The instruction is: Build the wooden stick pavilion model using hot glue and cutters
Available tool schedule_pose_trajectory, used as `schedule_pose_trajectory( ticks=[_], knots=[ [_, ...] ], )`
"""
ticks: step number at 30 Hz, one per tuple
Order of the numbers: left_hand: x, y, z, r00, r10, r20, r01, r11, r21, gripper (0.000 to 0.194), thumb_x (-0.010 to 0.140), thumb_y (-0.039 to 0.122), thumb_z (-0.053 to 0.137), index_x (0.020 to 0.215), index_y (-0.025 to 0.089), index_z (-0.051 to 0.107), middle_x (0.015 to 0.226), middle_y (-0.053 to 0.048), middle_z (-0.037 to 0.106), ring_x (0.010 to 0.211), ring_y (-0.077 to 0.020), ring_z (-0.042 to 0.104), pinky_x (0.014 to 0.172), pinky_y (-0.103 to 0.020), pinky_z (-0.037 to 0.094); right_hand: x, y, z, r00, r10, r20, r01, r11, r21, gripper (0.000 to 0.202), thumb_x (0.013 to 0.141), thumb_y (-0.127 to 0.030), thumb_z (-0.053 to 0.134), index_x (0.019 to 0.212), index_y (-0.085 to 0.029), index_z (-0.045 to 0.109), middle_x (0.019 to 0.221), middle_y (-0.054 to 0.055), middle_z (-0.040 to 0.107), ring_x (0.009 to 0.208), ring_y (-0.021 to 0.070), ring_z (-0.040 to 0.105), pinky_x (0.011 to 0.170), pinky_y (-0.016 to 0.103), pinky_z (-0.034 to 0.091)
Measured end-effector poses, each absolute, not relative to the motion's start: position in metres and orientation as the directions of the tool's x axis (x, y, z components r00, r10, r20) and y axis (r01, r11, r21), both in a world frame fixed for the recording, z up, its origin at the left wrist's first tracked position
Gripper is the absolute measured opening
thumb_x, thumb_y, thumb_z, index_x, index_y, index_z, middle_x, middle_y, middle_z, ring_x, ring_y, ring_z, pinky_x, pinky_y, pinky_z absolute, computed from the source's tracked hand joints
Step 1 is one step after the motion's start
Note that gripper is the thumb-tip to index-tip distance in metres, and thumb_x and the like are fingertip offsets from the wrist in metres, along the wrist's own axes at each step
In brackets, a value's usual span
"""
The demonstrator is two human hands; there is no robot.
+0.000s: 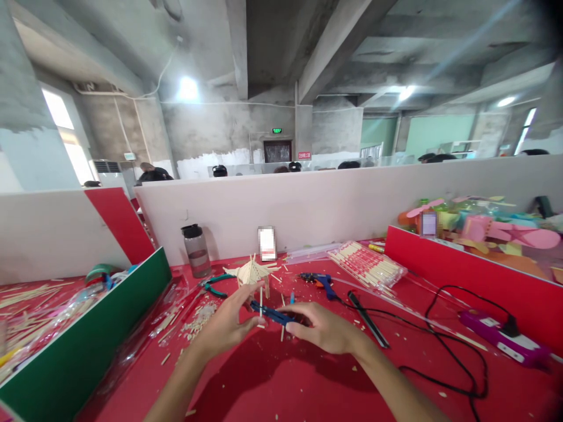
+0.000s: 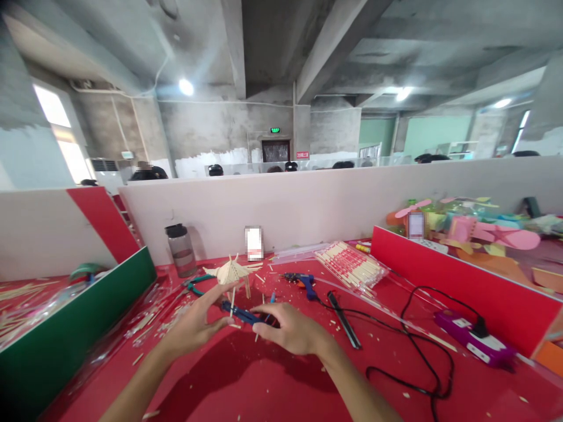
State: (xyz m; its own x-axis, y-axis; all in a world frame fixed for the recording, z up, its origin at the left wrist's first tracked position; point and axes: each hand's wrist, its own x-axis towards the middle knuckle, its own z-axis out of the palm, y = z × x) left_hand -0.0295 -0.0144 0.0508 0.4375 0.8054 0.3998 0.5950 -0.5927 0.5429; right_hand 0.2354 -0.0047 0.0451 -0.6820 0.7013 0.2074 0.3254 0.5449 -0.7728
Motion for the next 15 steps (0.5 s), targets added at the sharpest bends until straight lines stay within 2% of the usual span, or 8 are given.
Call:
schedule_pose_trajectory(
  ticks=[5, 11, 15],
  knots=[
    [-0.0285, -0.0104, 0.0494, 0.405, 0.819, 0.407, 0.549, -0.573, 0.608, 0.062, 0.089, 0.038, 0.066, 0.146, 0.027, 0.045, 0.138, -0.010, 0.061, 0.122, -0.0274, 0.059, 0.107, -0.041, 0.045, 0.2317, -0.0060, 0.0453, -0.671, 0.712, 0.205, 0.341, 0.542, -0.768, 0.040, 0.095, -0.049, 0.054, 0.121, -0.023, 0.069, 0.103, 0.005, 0.074, 0.089, 0.0228, 0.065, 0.079, 0.029, 0.047],
    [-0.0298, -0.0077, 0.0482, 0.398, 0.837, 0.376, 0.548, -0.546, 0.634, 0.066, 0.089, 0.030, 0.065, 0.150, 0.025, 0.040, 0.115, -0.007, 0.072, 0.105, -0.0237, 0.067, 0.098, -0.036, 0.051, 0.2280, -0.0041, 0.0397, -0.692, 0.683, 0.234, 0.310, 0.574, -0.758, 0.039, 0.100, -0.048, 0.045, 0.125, -0.027, 0.067, 0.106, 0.004, 0.073, 0.095, 0.0233, 0.063, 0.086, 0.032, 0.046],
    [-0.0303, -0.0063, 0.0480, 0.377, 0.849, 0.370, 0.568, -0.528, 0.632, 0.063, 0.087, 0.028, 0.065, 0.147, 0.027, 0.044, 0.111, -0.004, 0.073, 0.101, -0.0218, 0.068, 0.096, -0.034, 0.050, 0.2260, -0.0038, 0.0375, -0.702, 0.658, 0.273, 0.274, 0.604, -0.748, 0.040, 0.102, -0.045, 0.042, 0.132, -0.028, 0.063, 0.113, 0.005, 0.071, 0.102, 0.0241, 0.063, 0.092, 0.034, 0.044]
  ],
)
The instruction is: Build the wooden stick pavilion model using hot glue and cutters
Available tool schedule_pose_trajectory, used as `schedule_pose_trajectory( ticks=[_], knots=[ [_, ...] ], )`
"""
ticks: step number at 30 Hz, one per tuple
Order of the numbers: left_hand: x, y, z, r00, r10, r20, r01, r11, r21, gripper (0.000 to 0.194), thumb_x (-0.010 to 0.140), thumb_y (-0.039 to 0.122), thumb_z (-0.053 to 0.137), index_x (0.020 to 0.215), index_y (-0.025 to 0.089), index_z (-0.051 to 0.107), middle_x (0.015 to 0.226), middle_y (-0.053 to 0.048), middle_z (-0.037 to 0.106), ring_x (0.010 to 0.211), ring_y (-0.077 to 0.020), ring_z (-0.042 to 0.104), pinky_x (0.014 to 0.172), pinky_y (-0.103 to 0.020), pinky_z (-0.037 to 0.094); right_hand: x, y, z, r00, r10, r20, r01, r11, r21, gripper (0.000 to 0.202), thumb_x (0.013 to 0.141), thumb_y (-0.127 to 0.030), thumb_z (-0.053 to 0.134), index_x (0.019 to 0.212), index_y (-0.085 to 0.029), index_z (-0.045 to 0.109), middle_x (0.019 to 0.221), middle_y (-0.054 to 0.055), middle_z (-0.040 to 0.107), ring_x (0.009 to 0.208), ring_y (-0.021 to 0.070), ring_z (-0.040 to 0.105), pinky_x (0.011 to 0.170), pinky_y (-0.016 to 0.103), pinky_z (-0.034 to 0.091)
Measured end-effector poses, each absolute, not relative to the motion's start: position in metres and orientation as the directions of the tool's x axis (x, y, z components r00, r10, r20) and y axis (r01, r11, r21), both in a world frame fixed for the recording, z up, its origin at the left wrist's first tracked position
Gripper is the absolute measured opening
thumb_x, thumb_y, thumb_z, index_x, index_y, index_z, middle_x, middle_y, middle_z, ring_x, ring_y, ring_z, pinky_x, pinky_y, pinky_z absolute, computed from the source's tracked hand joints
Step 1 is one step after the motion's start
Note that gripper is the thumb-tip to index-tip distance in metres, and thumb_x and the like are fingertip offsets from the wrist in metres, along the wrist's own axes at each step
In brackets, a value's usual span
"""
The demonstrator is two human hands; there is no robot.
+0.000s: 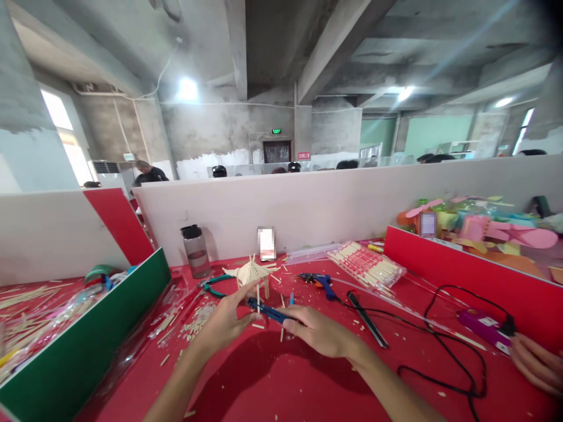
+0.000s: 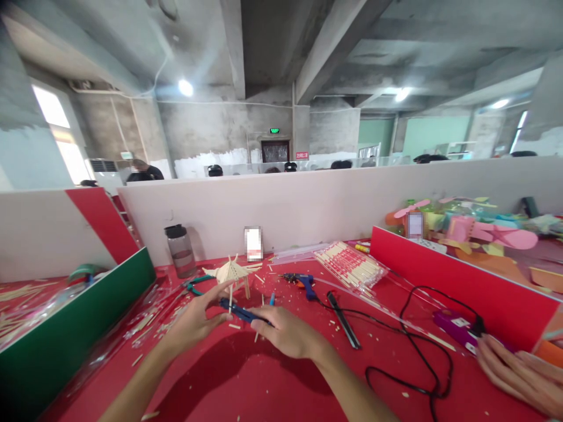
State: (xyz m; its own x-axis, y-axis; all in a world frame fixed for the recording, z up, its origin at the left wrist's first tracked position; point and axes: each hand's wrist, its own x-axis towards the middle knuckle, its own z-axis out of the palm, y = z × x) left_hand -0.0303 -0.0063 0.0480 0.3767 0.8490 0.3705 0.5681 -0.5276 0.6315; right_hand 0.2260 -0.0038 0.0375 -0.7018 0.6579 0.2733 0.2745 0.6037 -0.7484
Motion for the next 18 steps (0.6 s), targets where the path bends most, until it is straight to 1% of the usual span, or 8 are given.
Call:
schedule_pose_trajectory(
  ticks=[3, 6, 10, 15, 18],
  knots=[
    [-0.0303, -0.0058, 0.0485, 0.369, 0.850, 0.376, 0.579, -0.526, 0.623, 0.065, 0.087, 0.027, 0.065, 0.148, 0.029, 0.042, 0.110, -0.003, 0.073, 0.101, -0.0211, 0.068, 0.094, -0.032, 0.050, 0.2247, -0.0050, 0.0379, -0.693, 0.662, 0.285, 0.265, 0.603, -0.753, 0.040, 0.102, -0.043, 0.042, 0.133, -0.029, 0.061, 0.115, 0.005, 0.071, 0.103, 0.0236, 0.063, 0.091, 0.033, 0.044],
    [-0.0299, -0.0068, 0.0498, 0.367, 0.851, 0.376, 0.584, -0.525, 0.619, 0.066, 0.088, 0.029, 0.064, 0.149, 0.029, 0.040, 0.108, -0.003, 0.074, 0.101, -0.0218, 0.068, 0.093, -0.032, 0.050, 0.2240, -0.0057, 0.0384, -0.681, 0.674, 0.287, 0.272, 0.596, -0.756, 0.037, 0.102, -0.042, 0.042, 0.130, -0.029, 0.064, 0.114, 0.004, 0.071, 0.102, 0.0224, 0.063, 0.089, 0.031, 0.044],
    [-0.0294, -0.0078, 0.0499, 0.382, 0.855, 0.351, 0.581, -0.518, 0.628, 0.066, 0.088, 0.029, 0.062, 0.150, 0.028, 0.039, 0.105, -0.003, 0.075, 0.099, -0.0218, 0.068, 0.092, -0.031, 0.050, 0.2238, -0.0045, 0.0365, -0.674, 0.691, 0.262, 0.320, 0.593, -0.739, 0.035, 0.102, -0.041, 0.042, 0.120, -0.026, 0.067, 0.103, 0.004, 0.072, 0.093, 0.0209, 0.064, 0.082, 0.030, 0.045],
    [-0.0297, -0.0062, 0.0463, 0.368, 0.864, 0.345, 0.580, -0.503, 0.641, 0.067, 0.087, 0.031, 0.064, 0.149, 0.028, 0.041, 0.110, -0.004, 0.074, 0.103, -0.0232, 0.067, 0.094, -0.033, 0.049, 0.2237, -0.0038, 0.0332, -0.654, 0.717, 0.241, 0.371, 0.582, -0.724, 0.035, 0.101, -0.042, 0.043, 0.120, -0.023, 0.065, 0.104, 0.005, 0.071, 0.092, 0.0213, 0.064, 0.081, 0.030, 0.044],
    [-0.0293, -0.0071, 0.0464, 0.371, 0.868, 0.331, 0.578, -0.494, 0.650, 0.065, 0.087, 0.032, 0.065, 0.148, 0.027, 0.042, 0.116, -0.005, 0.072, 0.108, -0.0234, 0.066, 0.098, -0.033, 0.047, 0.2244, -0.0041, 0.0329, -0.659, 0.716, 0.230, 0.387, 0.585, -0.713, 0.034, 0.102, -0.041, 0.041, 0.116, -0.023, 0.066, 0.101, 0.005, 0.072, 0.090, 0.0210, 0.064, 0.081, 0.030, 0.044]
  ],
)
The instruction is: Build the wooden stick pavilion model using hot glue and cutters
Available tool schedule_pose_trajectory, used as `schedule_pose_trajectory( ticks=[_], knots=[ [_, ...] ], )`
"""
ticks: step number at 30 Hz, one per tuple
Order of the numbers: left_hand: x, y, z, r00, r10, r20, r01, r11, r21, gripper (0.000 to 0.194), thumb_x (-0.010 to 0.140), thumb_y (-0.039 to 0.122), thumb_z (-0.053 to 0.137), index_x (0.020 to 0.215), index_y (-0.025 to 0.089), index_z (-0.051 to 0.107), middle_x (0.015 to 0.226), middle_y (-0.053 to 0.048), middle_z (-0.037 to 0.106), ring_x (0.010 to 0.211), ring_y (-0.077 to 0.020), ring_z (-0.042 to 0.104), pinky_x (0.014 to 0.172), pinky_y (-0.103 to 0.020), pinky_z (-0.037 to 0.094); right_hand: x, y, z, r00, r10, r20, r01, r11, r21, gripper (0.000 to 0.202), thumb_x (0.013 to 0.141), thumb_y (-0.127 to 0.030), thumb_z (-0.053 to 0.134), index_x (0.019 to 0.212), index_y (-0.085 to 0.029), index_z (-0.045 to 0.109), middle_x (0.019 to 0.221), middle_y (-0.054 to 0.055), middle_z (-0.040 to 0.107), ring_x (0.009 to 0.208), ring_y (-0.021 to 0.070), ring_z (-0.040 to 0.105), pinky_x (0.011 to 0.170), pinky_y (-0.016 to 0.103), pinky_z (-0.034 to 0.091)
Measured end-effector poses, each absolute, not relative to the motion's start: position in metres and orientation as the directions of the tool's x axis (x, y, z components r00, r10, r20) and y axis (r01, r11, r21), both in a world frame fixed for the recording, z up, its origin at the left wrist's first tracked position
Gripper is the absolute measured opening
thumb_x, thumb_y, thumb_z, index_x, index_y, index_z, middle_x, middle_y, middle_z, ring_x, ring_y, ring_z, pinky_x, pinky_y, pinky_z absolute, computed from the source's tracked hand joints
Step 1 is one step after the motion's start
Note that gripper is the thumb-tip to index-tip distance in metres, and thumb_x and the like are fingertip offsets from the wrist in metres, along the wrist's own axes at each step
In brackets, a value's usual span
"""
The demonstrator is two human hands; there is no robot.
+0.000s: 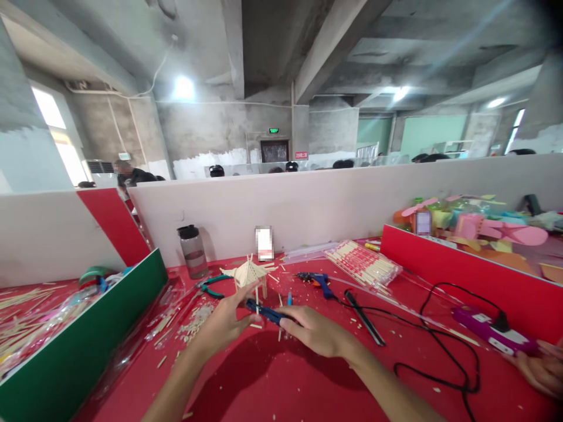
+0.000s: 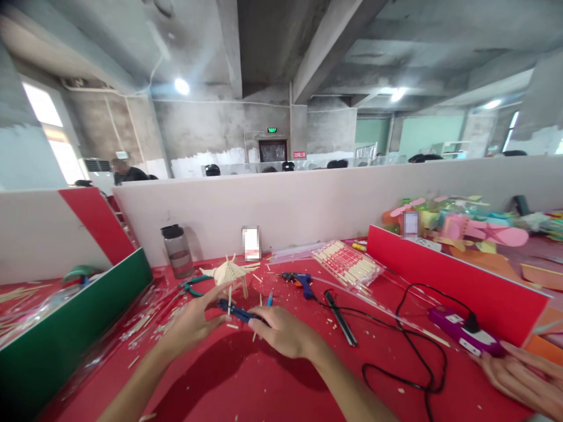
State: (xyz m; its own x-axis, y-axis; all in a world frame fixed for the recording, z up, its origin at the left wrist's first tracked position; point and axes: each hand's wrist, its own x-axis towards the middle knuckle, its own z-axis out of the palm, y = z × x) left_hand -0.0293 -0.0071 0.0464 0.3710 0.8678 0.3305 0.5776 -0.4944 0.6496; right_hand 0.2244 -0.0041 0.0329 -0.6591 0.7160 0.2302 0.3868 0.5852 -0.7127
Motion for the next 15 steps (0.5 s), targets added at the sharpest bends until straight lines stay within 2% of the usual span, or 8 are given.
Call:
schedule_pose_trajectory(
  ticks=[3, 8, 12, 15],
  knots=[
    [-0.028, -0.009, 0.049, 0.372, 0.870, 0.323, 0.570, -0.489, 0.660, 0.065, 0.088, 0.032, 0.066, 0.148, 0.027, 0.043, 0.119, -0.005, 0.071, 0.111, -0.0230, 0.065, 0.099, -0.033, 0.047, 0.228, -0.003, 0.036, -0.669, 0.717, 0.196, 0.404, 0.572, -0.714, 0.035, 0.102, -0.042, 0.041, 0.119, -0.024, 0.064, 0.103, 0.005, 0.072, 0.092, 0.0210, 0.064, 0.083, 0.030, 0.045],
    [-0.027, -0.014, 0.055, 0.387, 0.859, 0.334, 0.569, -0.508, 0.647, 0.064, 0.088, 0.034, 0.066, 0.148, 0.028, 0.042, 0.117, -0.006, 0.072, 0.108, -0.0231, 0.067, 0.098, -0.034, 0.049, 0.241, -0.001, 0.044, -0.713, 0.691, 0.118, 0.438, 0.571, -0.695, 0.037, 0.098, -0.043, 0.049, 0.128, -0.025, 0.061, 0.123, 0.007, 0.068, 0.107, 0.0238, 0.063, 0.091, 0.032, 0.045],
    [-0.032, -0.018, 0.056, 0.359, 0.861, 0.361, 0.687, -0.506, 0.522, 0.059, 0.090, 0.041, 0.062, 0.145, 0.028, 0.044, 0.116, -0.008, 0.071, 0.107, -0.0253, 0.066, 0.097, -0.038, 0.049, 0.250, 0.004, 0.040, -0.691, 0.716, 0.097, 0.538, 0.600, -0.592, 0.046, 0.095, -0.044, 0.052, 0.136, -0.023, 0.055, 0.131, 0.011, 0.062, 0.119, 0.0274, 0.058, 0.101, 0.037, 0.042],
    [-0.038, -0.017, 0.057, 0.359, 0.849, 0.388, 0.726, -0.516, 0.454, 0.060, 0.092, 0.045, 0.059, 0.146, 0.026, 0.042, 0.118, -0.009, 0.069, 0.107, -0.0257, 0.065, 0.096, -0.039, 0.050, 0.248, 0.008, 0.029, -0.641, 0.761, 0.099, 0.646, 0.605, -0.466, 0.053, 0.091, -0.049, 0.056, 0.136, -0.022, 0.054, 0.129, 0.014, 0.060, 0.118, 0.0307, 0.056, 0.101, 0.041, 0.042]
  ],
)
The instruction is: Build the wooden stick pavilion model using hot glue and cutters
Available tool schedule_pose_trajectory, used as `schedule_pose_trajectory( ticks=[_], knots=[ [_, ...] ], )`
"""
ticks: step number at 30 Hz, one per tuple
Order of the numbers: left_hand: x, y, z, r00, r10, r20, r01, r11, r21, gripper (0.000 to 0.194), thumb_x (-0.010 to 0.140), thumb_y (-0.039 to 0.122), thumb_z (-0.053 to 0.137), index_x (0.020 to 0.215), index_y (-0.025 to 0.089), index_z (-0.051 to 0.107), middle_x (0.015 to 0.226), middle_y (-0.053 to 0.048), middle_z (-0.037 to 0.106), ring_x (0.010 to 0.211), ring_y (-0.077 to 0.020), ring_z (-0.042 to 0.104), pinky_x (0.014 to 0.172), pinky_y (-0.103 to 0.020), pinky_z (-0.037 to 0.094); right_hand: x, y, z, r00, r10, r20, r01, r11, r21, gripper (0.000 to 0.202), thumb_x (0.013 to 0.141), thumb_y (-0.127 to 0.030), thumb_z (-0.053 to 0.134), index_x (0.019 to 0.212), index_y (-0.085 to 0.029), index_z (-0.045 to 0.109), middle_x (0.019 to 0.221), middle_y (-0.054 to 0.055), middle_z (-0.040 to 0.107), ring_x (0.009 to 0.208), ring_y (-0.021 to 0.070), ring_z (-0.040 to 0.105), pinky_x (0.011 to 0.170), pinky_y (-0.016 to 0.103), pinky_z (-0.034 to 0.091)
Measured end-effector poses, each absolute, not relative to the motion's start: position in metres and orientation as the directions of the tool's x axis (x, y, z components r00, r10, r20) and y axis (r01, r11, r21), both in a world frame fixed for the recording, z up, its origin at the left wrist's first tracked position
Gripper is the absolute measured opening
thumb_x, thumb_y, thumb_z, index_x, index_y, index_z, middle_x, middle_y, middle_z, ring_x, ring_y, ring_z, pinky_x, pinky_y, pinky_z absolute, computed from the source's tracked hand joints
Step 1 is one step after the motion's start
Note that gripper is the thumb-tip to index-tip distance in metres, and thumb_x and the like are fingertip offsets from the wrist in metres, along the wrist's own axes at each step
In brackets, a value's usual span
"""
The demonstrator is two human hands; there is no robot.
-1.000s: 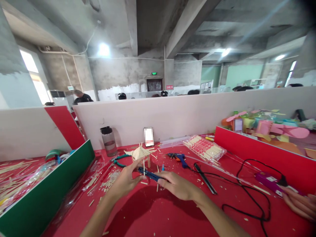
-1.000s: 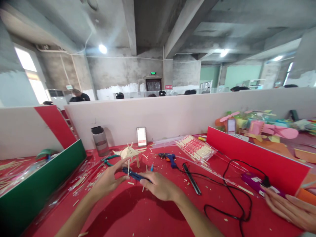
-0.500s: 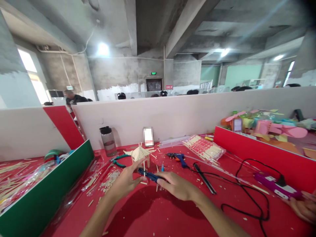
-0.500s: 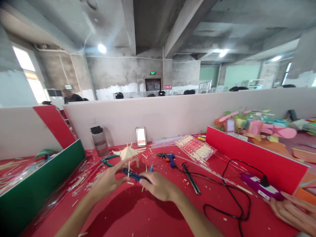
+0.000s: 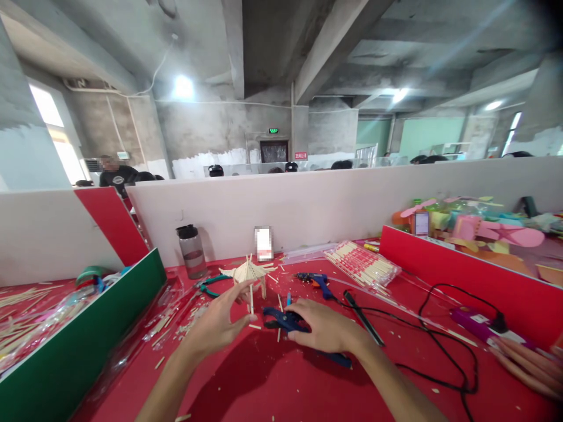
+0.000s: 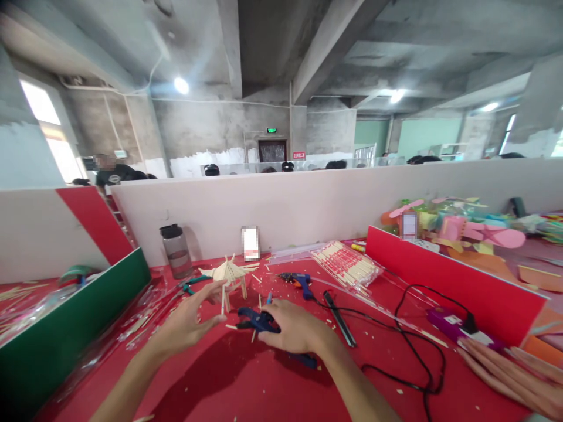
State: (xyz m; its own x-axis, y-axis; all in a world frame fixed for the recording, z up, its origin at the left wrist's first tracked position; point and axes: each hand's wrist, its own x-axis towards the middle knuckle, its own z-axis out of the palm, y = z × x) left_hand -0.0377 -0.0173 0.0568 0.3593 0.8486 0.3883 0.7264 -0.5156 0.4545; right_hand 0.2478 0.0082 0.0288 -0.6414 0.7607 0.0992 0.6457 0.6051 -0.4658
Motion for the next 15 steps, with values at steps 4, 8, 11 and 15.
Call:
schedule_pose_trajectory(
  ticks=[4, 8, 11, 15],
  knots=[
    [-0.042, -0.016, 0.055, 0.357, 0.848, 0.393, 0.758, -0.508, 0.409, 0.061, 0.092, 0.046, 0.058, 0.147, 0.025, 0.040, 0.118, -0.010, 0.068, 0.105, -0.0251, 0.065, 0.093, -0.038, 0.051, 0.231, 0.004, 0.016, -0.675, 0.726, 0.128, 0.684, 0.682, -0.260, 0.051, 0.082, -0.046, 0.067, 0.124, -0.019, 0.061, 0.117, 0.015, 0.061, 0.112, 0.0330, 0.056, 0.098, 0.044, 0.043],
    [-0.037, -0.017, 0.053, 0.426, 0.834, 0.350, 0.763, -0.539, 0.357, 0.063, 0.093, 0.047, 0.058, 0.150, 0.031, 0.036, 0.127, -0.009, 0.066, 0.108, -0.0262, 0.066, 0.092, -0.036, 0.051, 0.219, -0.007, 0.015, -0.715, 0.677, 0.175, 0.657, 0.736, -0.163, 0.056, 0.083, -0.048, 0.068, 0.128, -0.016, 0.060, 0.123, 0.017, 0.059, 0.118, 0.0352, 0.051, 0.104, 0.047, 0.038],
    [-0.032, -0.018, 0.052, 0.473, 0.823, 0.314, 0.766, -0.560, 0.315, 0.066, 0.093, 0.046, 0.057, 0.153, 0.030, 0.032, 0.134, -0.011, 0.063, 0.117, -0.0282, 0.063, 0.098, -0.037, 0.049, 0.227, 0.001, 0.026, -0.741, 0.654, 0.153, 0.632, 0.756, -0.170, 0.061, 0.089, -0.058, 0.058, 0.134, -0.018, 0.057, 0.125, 0.017, 0.061, 0.119, 0.0347, 0.054, 0.102, 0.045, 0.040],
    [-0.029, -0.019, 0.051, 0.493, 0.820, 0.289, 0.769, -0.567, 0.297, 0.065, 0.094, 0.045, 0.055, 0.153, 0.028, 0.033, 0.139, -0.012, 0.061, 0.123, -0.0295, 0.060, 0.103, -0.040, 0.047, 0.254, 0.064, 0.057, -0.720, 0.693, 0.031, 0.682, 0.715, -0.151, 0.046, 0.092, -0.051, 0.056, 0.127, -0.024, 0.065, 0.120, 0.012, 0.069, 0.108, 0.0294, 0.064, 0.089, 0.035, 0.048]
  ],
)
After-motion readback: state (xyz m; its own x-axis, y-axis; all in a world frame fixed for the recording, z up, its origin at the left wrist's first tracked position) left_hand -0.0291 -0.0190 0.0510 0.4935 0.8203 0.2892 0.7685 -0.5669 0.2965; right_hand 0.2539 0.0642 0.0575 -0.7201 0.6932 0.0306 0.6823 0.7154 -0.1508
